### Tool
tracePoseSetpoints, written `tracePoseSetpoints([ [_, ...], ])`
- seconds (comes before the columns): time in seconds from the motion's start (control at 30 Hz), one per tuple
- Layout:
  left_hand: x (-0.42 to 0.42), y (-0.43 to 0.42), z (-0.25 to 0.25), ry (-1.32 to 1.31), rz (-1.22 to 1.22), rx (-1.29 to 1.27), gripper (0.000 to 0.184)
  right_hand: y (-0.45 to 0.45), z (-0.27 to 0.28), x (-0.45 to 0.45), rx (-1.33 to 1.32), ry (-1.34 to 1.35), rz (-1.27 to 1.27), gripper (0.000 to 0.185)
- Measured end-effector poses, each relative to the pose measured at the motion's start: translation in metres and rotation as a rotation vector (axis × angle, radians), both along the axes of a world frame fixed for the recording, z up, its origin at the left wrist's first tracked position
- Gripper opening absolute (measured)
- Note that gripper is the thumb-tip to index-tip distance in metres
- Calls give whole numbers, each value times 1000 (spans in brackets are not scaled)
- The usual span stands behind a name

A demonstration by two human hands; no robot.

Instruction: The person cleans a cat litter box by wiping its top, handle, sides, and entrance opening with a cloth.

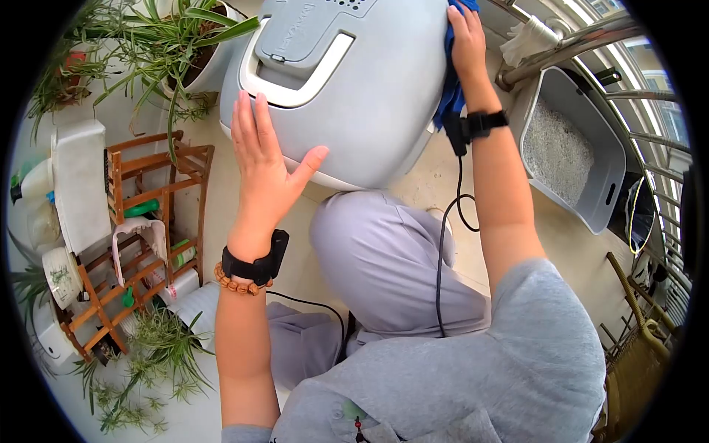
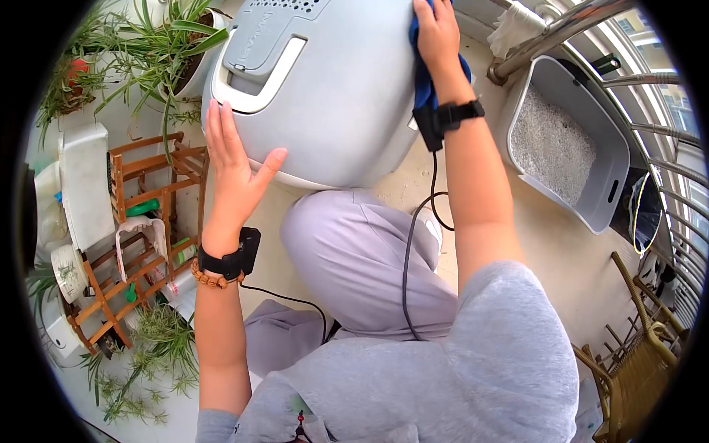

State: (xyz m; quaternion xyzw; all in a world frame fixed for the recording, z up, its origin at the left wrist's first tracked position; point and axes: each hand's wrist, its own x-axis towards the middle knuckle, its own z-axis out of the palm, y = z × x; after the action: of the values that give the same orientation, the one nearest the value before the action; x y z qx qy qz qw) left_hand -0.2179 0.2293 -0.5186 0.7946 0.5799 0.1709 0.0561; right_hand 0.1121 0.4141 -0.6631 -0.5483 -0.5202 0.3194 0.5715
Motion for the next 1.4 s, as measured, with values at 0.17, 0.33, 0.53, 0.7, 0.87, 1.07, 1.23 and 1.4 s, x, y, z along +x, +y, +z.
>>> tracePoseSetpoints([
  [0.17,0,0,-2,-7,9,-8,105,4,-33,6,-541,625,-286,51],
  [0.33,0,0,-1,-1,2,-2,104,-99,-1,-68,-474,290,-441,57],
  [0.53,-1,2,-1,7,-17,-3,103,-82,-19,-46,61,-8,-312,60],
  [0.7,-1,5,-2,12,-20,27,102,-95,-121,-57,-372,696,-405,60],
  [0.87,-4,2,-2,2,-25,23,101,-178,-96,-84,-542,357,-247,53],
  [1.07,-2,0,-2,-24,-11,22,101,-118,-110,-32,-477,460,-190,45],
  [1.23,-2,0,-6,-15,16,75,103,-158,-93,-45,-662,532,-146,41],
  [1.4,-4,-2,-9,-28,22,97,103,-140,-89,-33,-577,247,-159,40],
])
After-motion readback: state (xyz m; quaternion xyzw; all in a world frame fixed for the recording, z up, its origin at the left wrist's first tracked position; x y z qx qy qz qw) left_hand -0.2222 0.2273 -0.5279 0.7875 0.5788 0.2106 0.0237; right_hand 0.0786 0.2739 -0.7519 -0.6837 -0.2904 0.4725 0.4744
